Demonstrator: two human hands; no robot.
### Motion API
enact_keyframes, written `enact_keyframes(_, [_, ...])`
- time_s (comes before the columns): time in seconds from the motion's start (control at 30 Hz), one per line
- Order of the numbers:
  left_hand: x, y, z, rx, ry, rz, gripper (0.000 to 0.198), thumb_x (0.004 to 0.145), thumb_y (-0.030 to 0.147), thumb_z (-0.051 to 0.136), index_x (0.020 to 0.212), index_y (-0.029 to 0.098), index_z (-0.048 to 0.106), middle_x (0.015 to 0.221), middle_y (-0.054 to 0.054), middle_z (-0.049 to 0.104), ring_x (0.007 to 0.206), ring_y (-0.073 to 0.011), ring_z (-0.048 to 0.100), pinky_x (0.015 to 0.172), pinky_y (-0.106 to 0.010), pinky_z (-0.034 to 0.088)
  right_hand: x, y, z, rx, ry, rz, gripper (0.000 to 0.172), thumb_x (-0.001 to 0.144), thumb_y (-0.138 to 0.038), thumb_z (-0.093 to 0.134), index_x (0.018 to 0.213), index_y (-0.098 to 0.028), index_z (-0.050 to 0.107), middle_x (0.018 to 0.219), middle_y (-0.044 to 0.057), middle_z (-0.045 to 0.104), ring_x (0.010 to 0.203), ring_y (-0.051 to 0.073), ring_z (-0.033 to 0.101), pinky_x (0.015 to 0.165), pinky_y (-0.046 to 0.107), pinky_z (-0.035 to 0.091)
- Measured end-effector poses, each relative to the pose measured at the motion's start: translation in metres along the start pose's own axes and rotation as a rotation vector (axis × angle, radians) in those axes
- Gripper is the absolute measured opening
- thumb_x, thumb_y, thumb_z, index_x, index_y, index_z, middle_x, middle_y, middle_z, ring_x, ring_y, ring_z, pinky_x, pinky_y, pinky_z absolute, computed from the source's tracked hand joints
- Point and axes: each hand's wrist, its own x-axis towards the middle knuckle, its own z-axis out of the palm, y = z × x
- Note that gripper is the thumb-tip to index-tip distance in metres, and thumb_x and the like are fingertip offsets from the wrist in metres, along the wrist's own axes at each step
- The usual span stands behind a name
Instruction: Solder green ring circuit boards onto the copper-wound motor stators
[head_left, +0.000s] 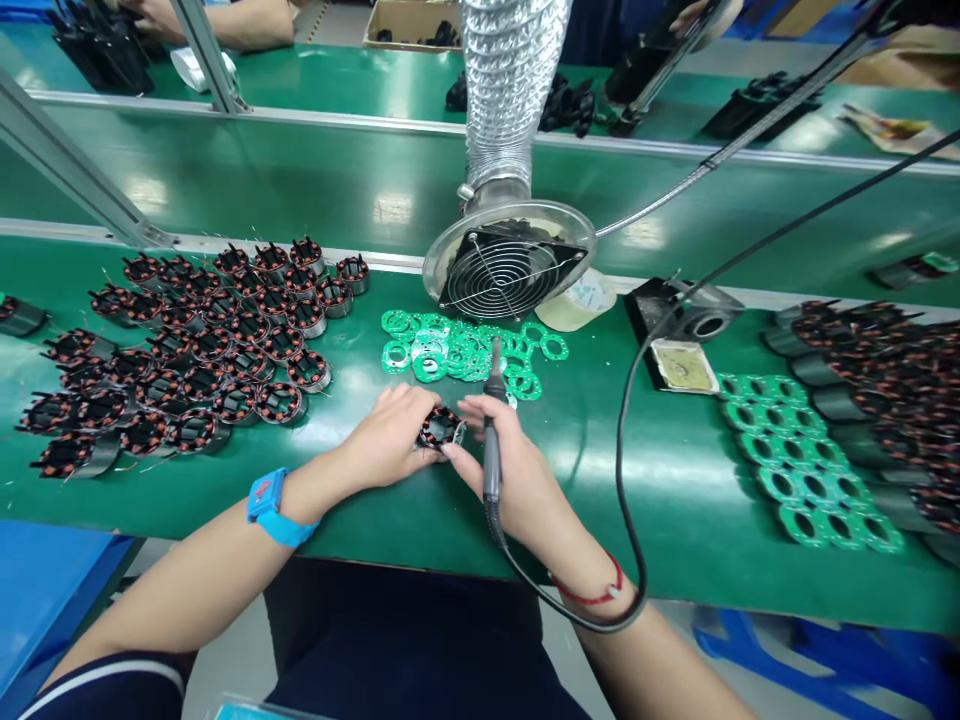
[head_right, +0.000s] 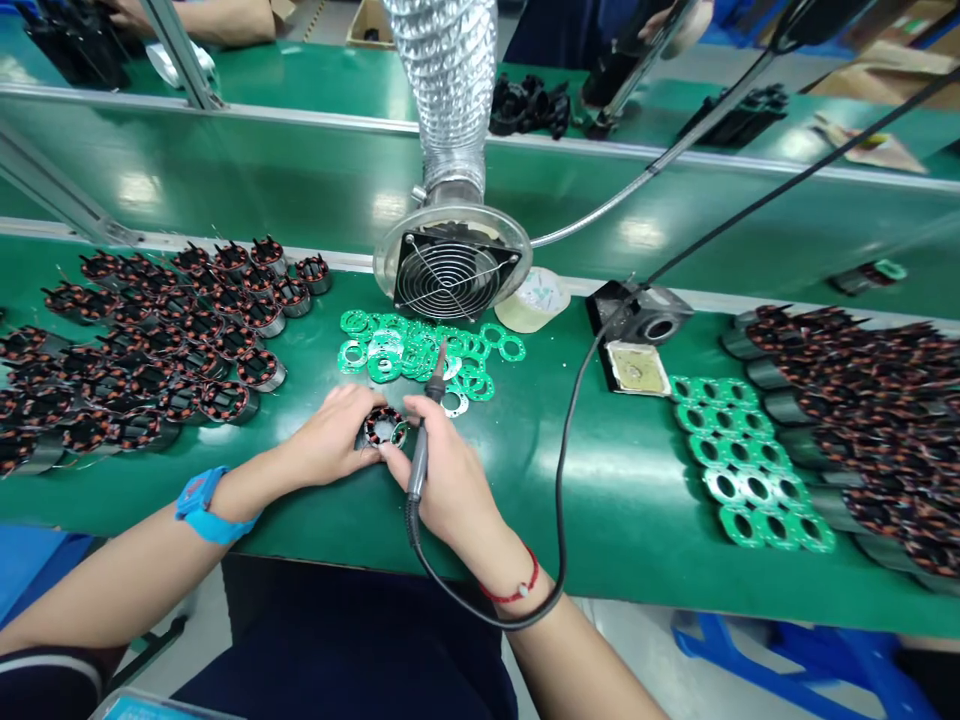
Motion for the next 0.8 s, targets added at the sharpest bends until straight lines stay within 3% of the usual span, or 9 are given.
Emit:
enact_keyframes(0.07, [-0.001, -0.001, -0.002, 0.050, -0.025, 0.012, 0.036, 0.082, 0.034, 0.063, 0.109, 0.015, 0.049, 0.104, -0.011, 0.057, 0.097, -0.0269, 0.048, 0.084, -0.042, 0.041, -0.002, -0.002, -0.002, -0.028, -0.081, 0.059, 0.038, 0.085, -0.032, 0.057, 0.120, -0.025, 0.044, 0.110, 0.010, 0.064, 0.095, 0.026, 0.065, 0.080, 0.044, 0.053])
enact_keyframes(0.2, [-0.003, -0.002, -0.012, 0.080, -0.087, 0.065, 0.036, 0.084, 0.025, 0.058, 0.117, 0.016, 0.047, 0.110, -0.011, 0.057, 0.101, -0.0267, 0.048, 0.086, -0.041, 0.041, -0.004, 0.000, -0.007, -0.024, -0.083, 0.097, 0.042, 0.084, -0.036, 0.059, 0.121, -0.026, 0.042, 0.105, 0.009, 0.063, 0.084, 0.025, 0.065, 0.074, 0.043, 0.053])
enact_keyframes(0.33, [-0.004, -0.002, -0.026, 0.022, -0.115, 0.079, 0.034, 0.082, 0.014, 0.051, 0.116, 0.017, 0.052, 0.109, -0.010, 0.059, 0.102, -0.0257, 0.049, 0.090, -0.042, 0.041, 0.000, 0.002, -0.013, -0.037, -0.032, 0.049, 0.045, 0.083, -0.035, 0.061, 0.122, -0.026, 0.042, 0.103, 0.008, 0.061, 0.092, 0.026, 0.061, 0.081, 0.045, 0.051])
enact_keyframes(0.47, [-0.003, -0.003, -0.034, -0.104, -0.117, 0.067, 0.025, 0.083, 0.023, 0.053, 0.108, 0.017, 0.057, 0.103, -0.008, 0.062, 0.099, -0.0242, 0.053, 0.091, -0.041, 0.042, 0.007, -0.003, -0.014, -0.128, 0.030, -0.047, 0.042, 0.082, -0.029, 0.061, 0.121, -0.025, 0.045, 0.106, 0.009, 0.061, 0.098, 0.028, 0.057, 0.085, 0.046, 0.048])
enact_keyframes(0.63, [0.000, -0.009, -0.022, -0.116, -0.025, 0.051, 0.026, 0.086, 0.020, 0.051, 0.112, 0.015, 0.053, 0.109, -0.011, 0.060, 0.104, -0.0248, 0.053, 0.092, -0.043, 0.043, 0.016, -0.011, -0.006, -0.294, 0.068, -0.172, 0.038, 0.082, -0.021, 0.058, 0.120, -0.021, 0.050, 0.098, 0.011, 0.062, 0.086, 0.029, 0.052, 0.077, 0.046, 0.047])
enact_keyframes(0.8, [0.003, -0.011, -0.009, -0.079, 0.013, 0.052, 0.025, 0.086, 0.026, 0.058, 0.106, 0.013, 0.052, 0.105, -0.013, 0.059, 0.099, -0.0252, 0.053, 0.087, -0.042, 0.046, 0.018, -0.008, 0.007, -0.264, 0.127, -0.241, 0.031, 0.085, -0.023, 0.055, 0.116, -0.022, 0.052, 0.097, 0.009, 0.063, 0.084, 0.027, 0.052, 0.077, 0.044, 0.046])
